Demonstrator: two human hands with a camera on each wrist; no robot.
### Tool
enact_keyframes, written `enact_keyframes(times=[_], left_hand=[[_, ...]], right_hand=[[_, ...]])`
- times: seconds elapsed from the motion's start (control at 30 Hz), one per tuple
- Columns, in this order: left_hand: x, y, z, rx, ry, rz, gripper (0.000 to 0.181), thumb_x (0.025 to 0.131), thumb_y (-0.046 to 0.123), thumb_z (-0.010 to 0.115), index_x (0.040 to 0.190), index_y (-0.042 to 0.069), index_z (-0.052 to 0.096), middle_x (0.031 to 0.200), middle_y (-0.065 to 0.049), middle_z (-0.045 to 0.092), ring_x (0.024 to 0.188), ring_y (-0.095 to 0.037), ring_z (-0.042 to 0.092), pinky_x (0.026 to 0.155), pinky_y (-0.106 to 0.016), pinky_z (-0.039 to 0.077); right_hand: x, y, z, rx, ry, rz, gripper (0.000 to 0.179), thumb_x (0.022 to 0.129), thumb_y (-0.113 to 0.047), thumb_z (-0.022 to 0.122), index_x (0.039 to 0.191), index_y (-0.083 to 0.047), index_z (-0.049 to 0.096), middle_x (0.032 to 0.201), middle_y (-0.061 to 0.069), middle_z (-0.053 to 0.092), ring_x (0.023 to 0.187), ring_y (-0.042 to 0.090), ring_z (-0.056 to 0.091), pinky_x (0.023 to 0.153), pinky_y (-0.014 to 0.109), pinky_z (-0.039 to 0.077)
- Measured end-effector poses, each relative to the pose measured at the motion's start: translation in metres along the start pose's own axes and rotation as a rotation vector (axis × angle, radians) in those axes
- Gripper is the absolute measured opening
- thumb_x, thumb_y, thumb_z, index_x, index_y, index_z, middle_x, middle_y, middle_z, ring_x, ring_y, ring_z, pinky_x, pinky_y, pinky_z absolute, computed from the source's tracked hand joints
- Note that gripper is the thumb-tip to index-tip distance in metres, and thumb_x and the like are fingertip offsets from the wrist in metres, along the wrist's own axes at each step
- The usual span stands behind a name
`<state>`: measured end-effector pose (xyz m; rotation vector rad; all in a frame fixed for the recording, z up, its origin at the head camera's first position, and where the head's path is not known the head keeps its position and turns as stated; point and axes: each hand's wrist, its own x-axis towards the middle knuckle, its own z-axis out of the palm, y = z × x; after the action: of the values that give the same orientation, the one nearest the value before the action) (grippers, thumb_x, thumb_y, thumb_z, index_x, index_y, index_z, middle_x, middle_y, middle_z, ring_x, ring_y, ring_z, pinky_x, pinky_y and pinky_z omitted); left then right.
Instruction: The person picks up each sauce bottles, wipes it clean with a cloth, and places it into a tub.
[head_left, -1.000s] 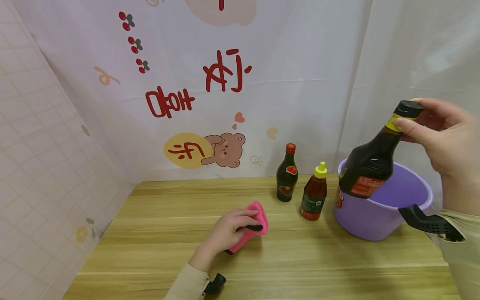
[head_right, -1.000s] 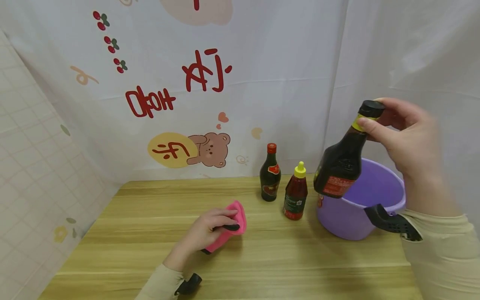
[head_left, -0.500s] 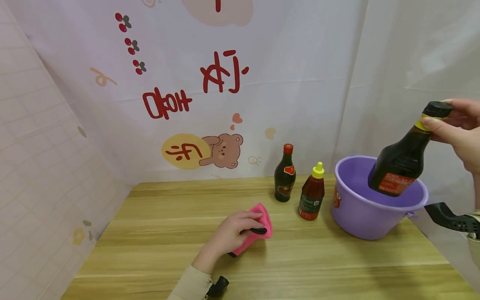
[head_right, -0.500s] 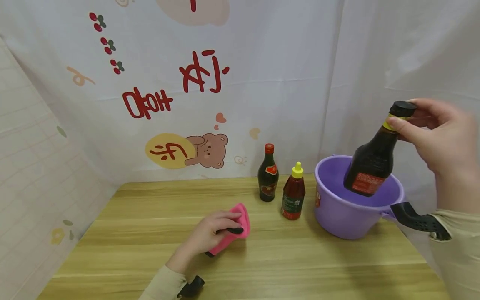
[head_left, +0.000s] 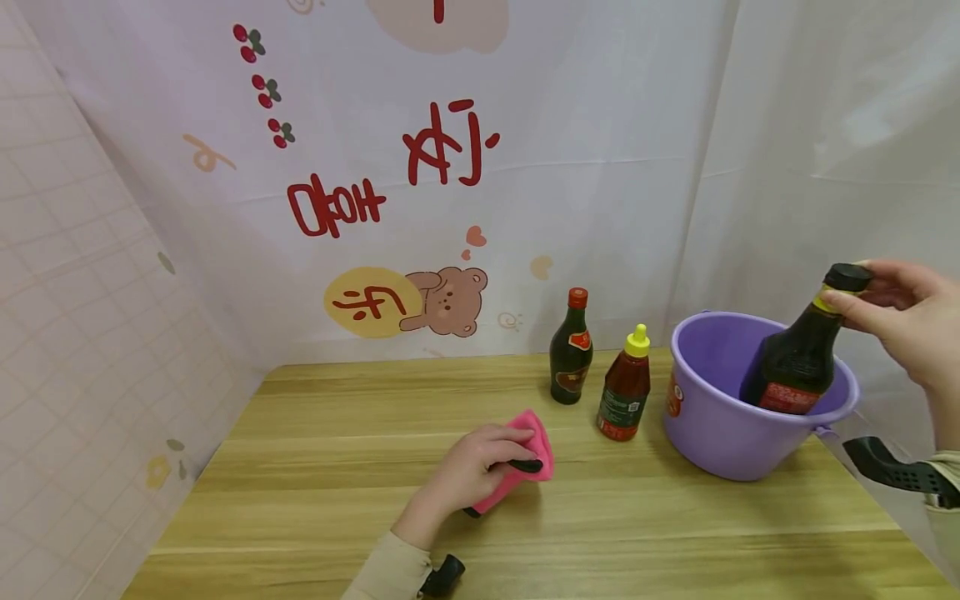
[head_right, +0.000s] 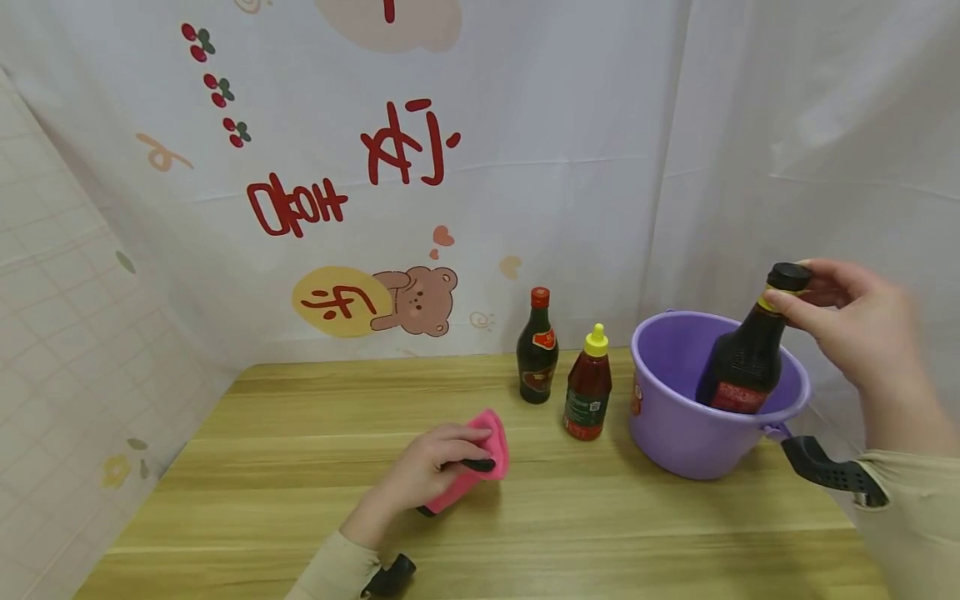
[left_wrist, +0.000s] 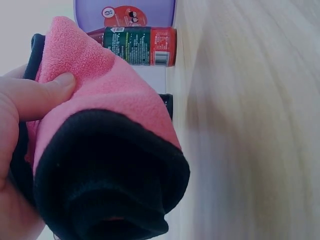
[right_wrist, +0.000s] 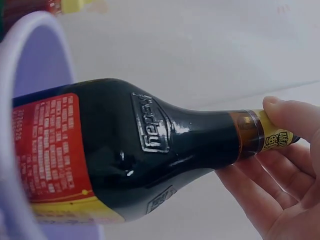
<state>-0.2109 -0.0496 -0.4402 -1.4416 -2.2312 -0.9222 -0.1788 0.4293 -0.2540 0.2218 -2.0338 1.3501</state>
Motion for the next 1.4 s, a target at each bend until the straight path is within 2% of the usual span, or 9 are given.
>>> enact_keyframes(times=[0.2,0.33,0.43,0.57,0.7,0.8,0.9,1.1,1.4], left_hand=[[0.000,0.000,0.003,-0.009,0.002,0.006,0.036,0.081,-0.011,0.070,0.105,0.014,0.077,0.126,-0.004,0.066,0.120,-0.018,0.059,0.104,-0.030,0.045],[0.000,0.000,0.004,-0.006,-0.002,0.005,0.033,0.083,-0.009,0.071,0.106,0.015,0.077,0.126,-0.003,0.066,0.120,-0.017,0.059,0.104,-0.030,0.045],[0.000,0.000,0.005,-0.002,-0.012,0.000,0.033,0.084,-0.007,0.072,0.107,0.015,0.077,0.127,-0.003,0.066,0.120,-0.016,0.059,0.104,-0.029,0.045],[0.000,0.001,0.006,-0.001,-0.011,0.007,0.033,0.083,-0.008,0.071,0.107,0.015,0.077,0.127,-0.003,0.066,0.120,-0.016,0.059,0.104,-0.029,0.045],[0.000,0.000,0.007,0.007,-0.012,0.013,0.035,0.083,-0.010,0.070,0.107,0.015,0.077,0.127,-0.003,0.066,0.120,-0.016,0.059,0.104,-0.029,0.044],[0.000,-0.001,0.007,0.006,-0.017,0.007,0.035,0.082,-0.010,0.070,0.107,0.015,0.077,0.127,-0.003,0.066,0.121,-0.015,0.059,0.104,-0.029,0.044],[0.000,0.000,0.007,-0.002,-0.015,0.005,0.035,0.082,-0.010,0.070,0.106,0.015,0.077,0.127,-0.003,0.066,0.121,-0.016,0.059,0.104,-0.029,0.045],[0.001,0.000,0.008,0.009,-0.010,0.023,0.036,0.082,-0.011,0.070,0.105,0.014,0.077,0.126,-0.004,0.066,0.120,-0.016,0.060,0.104,-0.028,0.044],[0.001,0.000,0.009,0.014,-0.022,0.020,0.036,0.082,-0.010,0.070,0.107,0.015,0.077,0.127,-0.003,0.066,0.120,-0.016,0.059,0.104,-0.028,0.044]], right_hand=[[-0.012,0.016,-0.004,-0.237,-0.030,0.120,0.044,0.086,0.001,0.073,0.100,-0.036,0.055,0.078,-0.030,0.057,0.067,-0.015,0.056,0.057,0.003,0.045],[-0.018,0.024,-0.005,-0.419,-0.089,0.184,0.031,0.087,-0.015,0.077,0.110,-0.017,0.057,0.077,-0.037,0.049,0.066,-0.019,0.050,0.057,0.003,0.038],[-0.021,0.028,-0.005,-0.498,-0.132,0.221,0.052,0.088,-0.023,0.077,0.124,0.006,0.052,0.076,-0.039,0.046,0.067,-0.021,0.045,0.055,0.006,0.037],[-0.025,0.035,-0.006,-0.551,-0.182,0.242,0.067,0.087,-0.028,0.078,0.130,0.013,0.047,0.077,-0.037,0.045,0.067,-0.022,0.043,0.054,0.007,0.036],[-0.026,0.042,-0.007,-0.578,-0.215,0.238,0.064,0.085,-0.028,0.080,0.126,0.011,0.050,0.077,-0.023,0.058,0.067,-0.020,0.044,0.054,0.009,0.037],[-0.026,0.045,-0.008,-0.605,-0.230,0.229,0.062,0.084,-0.028,0.080,0.123,0.011,0.051,0.081,0.003,0.068,0.066,-0.018,0.044,0.053,0.010,0.038],[-0.026,0.048,-0.008,-0.631,-0.251,0.226,0.061,0.084,-0.029,0.080,0.121,0.010,0.052,0.090,0.023,0.067,0.066,-0.017,0.043,0.052,0.012,0.039],[-0.026,0.052,-0.008,-0.682,-0.288,0.221,0.060,0.084,-0.032,0.080,0.118,0.010,0.053,0.091,0.026,0.065,0.068,-0.007,0.047,0.052,0.017,0.040],[-0.025,0.058,-0.007,-0.720,-0.323,0.206,0.061,0.083,-0.032,0.080,0.116,0.012,0.053,0.093,0.031,0.065,0.077,0.036,0.062,0.057,0.028,0.043]])
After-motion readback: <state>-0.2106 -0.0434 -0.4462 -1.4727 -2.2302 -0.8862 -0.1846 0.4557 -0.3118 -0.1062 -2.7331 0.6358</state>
